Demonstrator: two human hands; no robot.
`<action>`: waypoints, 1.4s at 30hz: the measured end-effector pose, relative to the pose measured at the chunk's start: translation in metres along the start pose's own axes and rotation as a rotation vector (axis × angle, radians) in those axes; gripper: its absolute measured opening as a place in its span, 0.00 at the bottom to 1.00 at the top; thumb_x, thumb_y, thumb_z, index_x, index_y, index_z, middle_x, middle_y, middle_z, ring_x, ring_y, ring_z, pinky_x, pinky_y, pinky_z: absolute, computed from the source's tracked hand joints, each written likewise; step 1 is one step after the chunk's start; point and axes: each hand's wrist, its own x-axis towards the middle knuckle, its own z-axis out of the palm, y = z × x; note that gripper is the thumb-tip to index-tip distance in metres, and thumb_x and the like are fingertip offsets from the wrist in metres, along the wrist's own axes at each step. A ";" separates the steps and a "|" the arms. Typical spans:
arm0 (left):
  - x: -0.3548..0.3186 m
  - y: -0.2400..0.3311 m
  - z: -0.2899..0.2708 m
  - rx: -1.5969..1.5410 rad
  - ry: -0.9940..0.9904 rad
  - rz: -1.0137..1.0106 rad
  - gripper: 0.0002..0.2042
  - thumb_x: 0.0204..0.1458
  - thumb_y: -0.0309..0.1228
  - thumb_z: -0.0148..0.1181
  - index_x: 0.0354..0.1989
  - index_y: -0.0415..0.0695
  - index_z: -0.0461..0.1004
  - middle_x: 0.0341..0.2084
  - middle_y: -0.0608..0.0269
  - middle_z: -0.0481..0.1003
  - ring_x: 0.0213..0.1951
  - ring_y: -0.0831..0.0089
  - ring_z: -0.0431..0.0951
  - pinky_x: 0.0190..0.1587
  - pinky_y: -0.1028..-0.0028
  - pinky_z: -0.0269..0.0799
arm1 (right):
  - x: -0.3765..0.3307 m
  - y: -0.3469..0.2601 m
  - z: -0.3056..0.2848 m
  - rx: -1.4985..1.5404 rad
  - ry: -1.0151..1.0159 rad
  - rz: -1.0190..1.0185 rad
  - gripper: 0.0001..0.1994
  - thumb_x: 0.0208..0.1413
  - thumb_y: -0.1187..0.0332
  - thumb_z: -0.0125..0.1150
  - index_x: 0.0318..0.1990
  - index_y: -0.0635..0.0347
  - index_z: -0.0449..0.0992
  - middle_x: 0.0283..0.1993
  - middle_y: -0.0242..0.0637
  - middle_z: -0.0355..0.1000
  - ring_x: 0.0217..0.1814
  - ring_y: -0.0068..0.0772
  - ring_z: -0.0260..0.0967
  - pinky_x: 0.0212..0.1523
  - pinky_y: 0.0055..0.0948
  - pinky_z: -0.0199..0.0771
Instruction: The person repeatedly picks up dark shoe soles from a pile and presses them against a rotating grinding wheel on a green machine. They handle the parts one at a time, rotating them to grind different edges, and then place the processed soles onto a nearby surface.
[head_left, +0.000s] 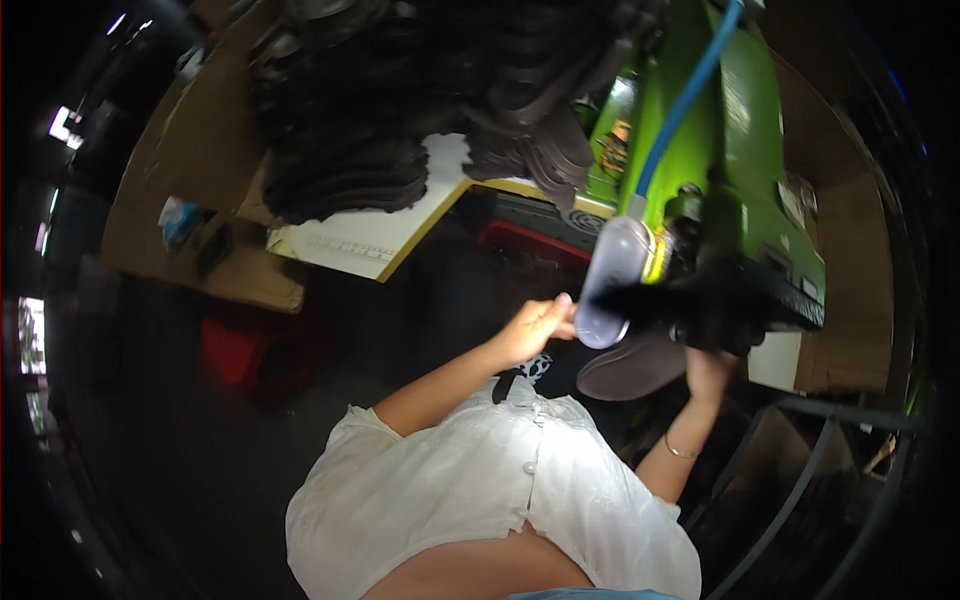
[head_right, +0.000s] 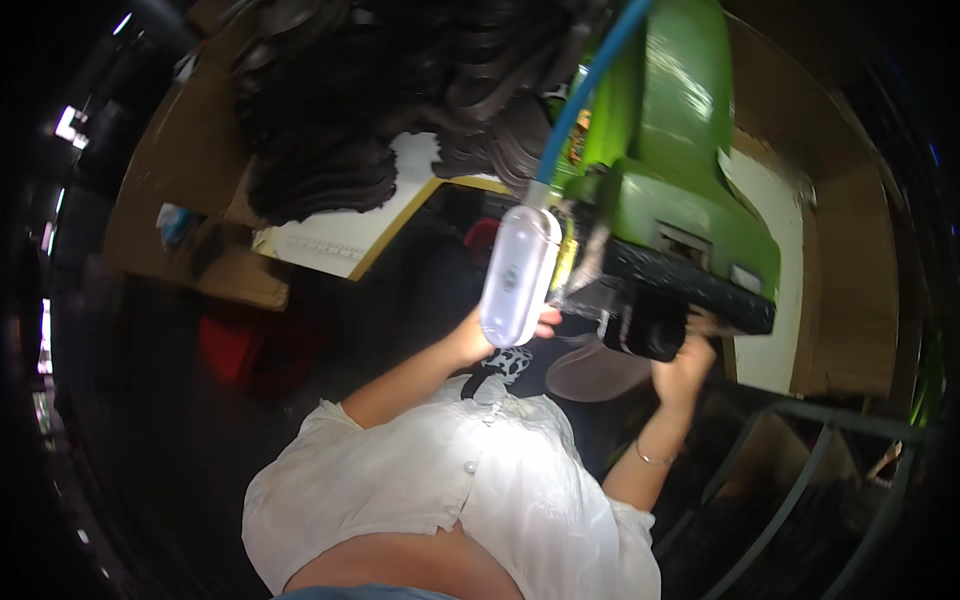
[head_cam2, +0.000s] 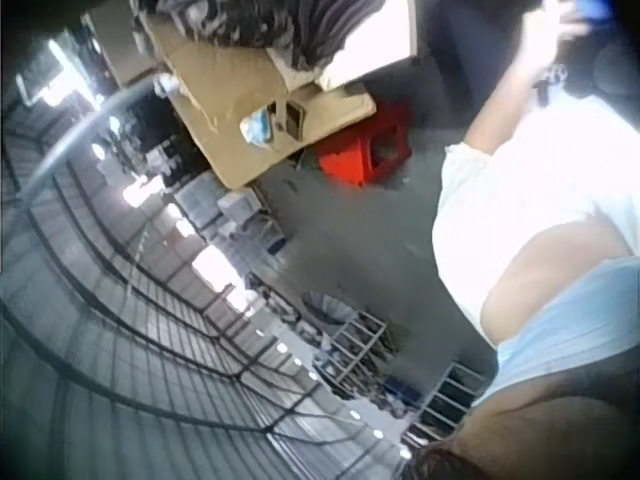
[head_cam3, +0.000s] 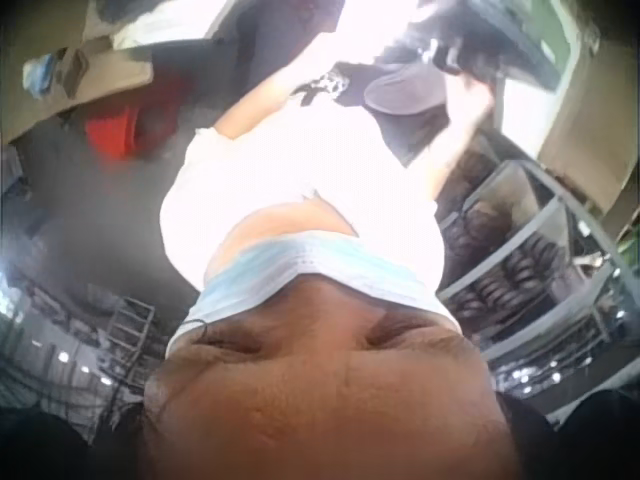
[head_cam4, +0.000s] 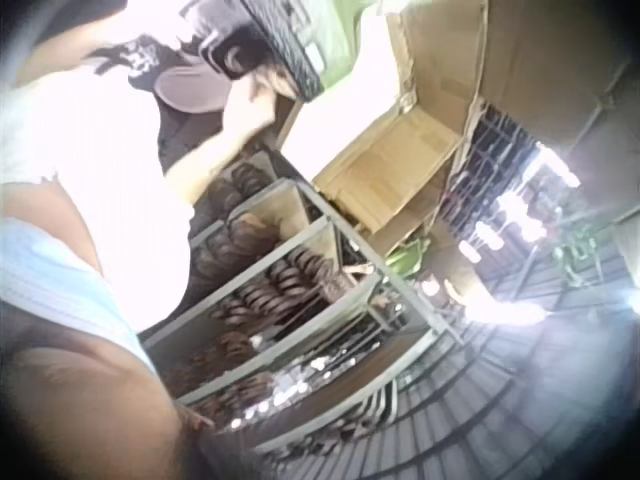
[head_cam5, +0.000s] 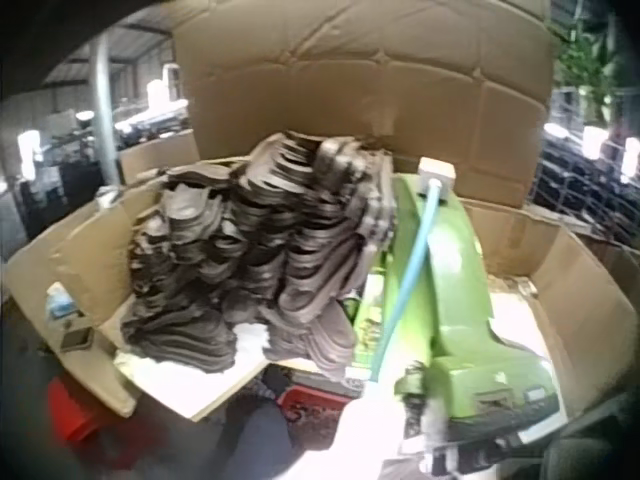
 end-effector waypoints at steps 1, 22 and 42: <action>0.001 0.006 -0.015 0.184 0.114 0.025 0.19 0.60 0.39 0.39 0.46 0.36 0.69 0.42 0.55 0.73 0.41 0.67 0.75 0.46 0.71 0.68 | 0.000 0.025 -0.023 -0.009 0.173 -0.038 0.08 0.50 0.75 0.54 0.38 0.66 0.72 0.37 0.36 0.70 0.40 0.26 0.65 0.46 0.24 0.63; 0.050 0.138 -0.187 1.496 1.161 0.205 0.15 0.40 0.37 0.59 0.36 0.46 0.66 0.37 0.54 0.68 0.44 0.53 0.69 0.51 0.47 0.56 | -0.005 0.053 -0.013 0.033 0.522 0.119 0.23 0.52 0.75 0.53 0.57 0.63 0.58 0.61 0.42 0.53 0.62 0.40 0.51 0.60 0.35 0.50; -0.053 0.076 0.023 0.303 0.531 0.833 0.12 0.56 0.33 0.42 0.39 0.38 0.52 0.49 0.36 0.61 0.47 0.57 0.69 0.48 0.63 0.69 | -0.064 -0.012 0.135 -0.291 -0.206 -0.311 0.37 0.37 0.65 0.66 0.55 0.69 0.57 0.56 0.58 0.57 0.49 0.57 0.64 0.47 0.40 0.66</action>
